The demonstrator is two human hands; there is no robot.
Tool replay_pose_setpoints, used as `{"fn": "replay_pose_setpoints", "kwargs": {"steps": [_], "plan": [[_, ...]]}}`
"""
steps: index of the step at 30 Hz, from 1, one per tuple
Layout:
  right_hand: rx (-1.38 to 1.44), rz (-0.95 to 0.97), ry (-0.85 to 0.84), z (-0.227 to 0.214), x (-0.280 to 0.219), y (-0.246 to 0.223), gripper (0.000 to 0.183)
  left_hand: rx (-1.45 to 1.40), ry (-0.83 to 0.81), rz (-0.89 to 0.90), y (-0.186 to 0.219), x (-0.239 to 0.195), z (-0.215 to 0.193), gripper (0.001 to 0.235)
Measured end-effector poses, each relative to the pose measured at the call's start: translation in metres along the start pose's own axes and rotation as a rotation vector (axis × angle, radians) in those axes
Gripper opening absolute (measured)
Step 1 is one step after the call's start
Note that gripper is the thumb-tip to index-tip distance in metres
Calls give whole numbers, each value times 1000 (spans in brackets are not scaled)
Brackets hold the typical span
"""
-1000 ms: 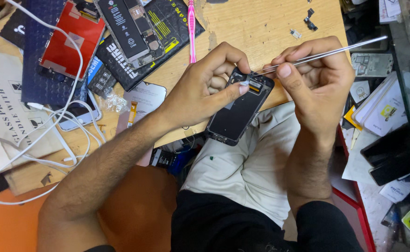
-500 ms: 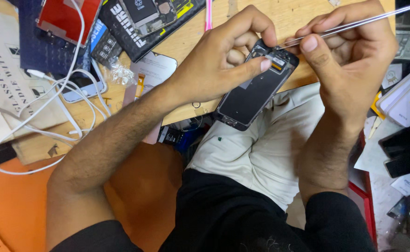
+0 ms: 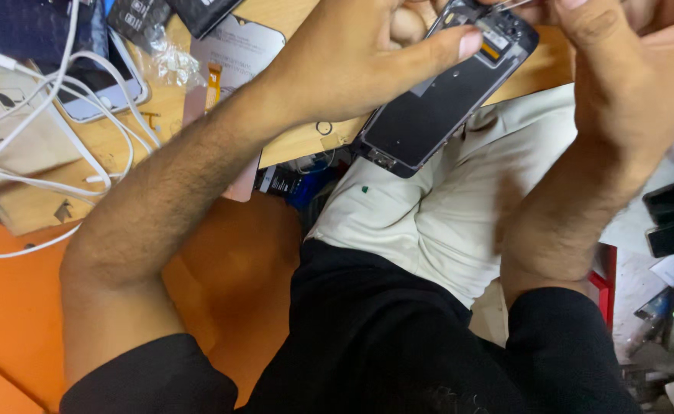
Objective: The person disassembles a smartphone using a screwdriver and a metal prying tool. They remove screws, detach internal components, and place parts on the workbench.
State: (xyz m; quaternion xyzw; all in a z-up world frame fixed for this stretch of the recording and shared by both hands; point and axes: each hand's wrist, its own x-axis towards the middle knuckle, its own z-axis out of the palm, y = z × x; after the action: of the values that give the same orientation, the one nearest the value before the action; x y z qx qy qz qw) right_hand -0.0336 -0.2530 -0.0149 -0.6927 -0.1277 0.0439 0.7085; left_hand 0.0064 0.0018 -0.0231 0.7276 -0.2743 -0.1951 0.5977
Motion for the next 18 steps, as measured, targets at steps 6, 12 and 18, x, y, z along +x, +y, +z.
{"fn": "replay_pose_setpoints", "kwargs": {"steps": [6,12,18], "plan": [[-13,20,-49,-1,1,-1,13,169,25,-17,-6,4,3,40],[-45,44,-79,-6,-1,6,13,140,39,78,-11,6,5,41],[20,86,-64,-11,-6,7,13,159,0,-74,-3,5,4,34]]}}
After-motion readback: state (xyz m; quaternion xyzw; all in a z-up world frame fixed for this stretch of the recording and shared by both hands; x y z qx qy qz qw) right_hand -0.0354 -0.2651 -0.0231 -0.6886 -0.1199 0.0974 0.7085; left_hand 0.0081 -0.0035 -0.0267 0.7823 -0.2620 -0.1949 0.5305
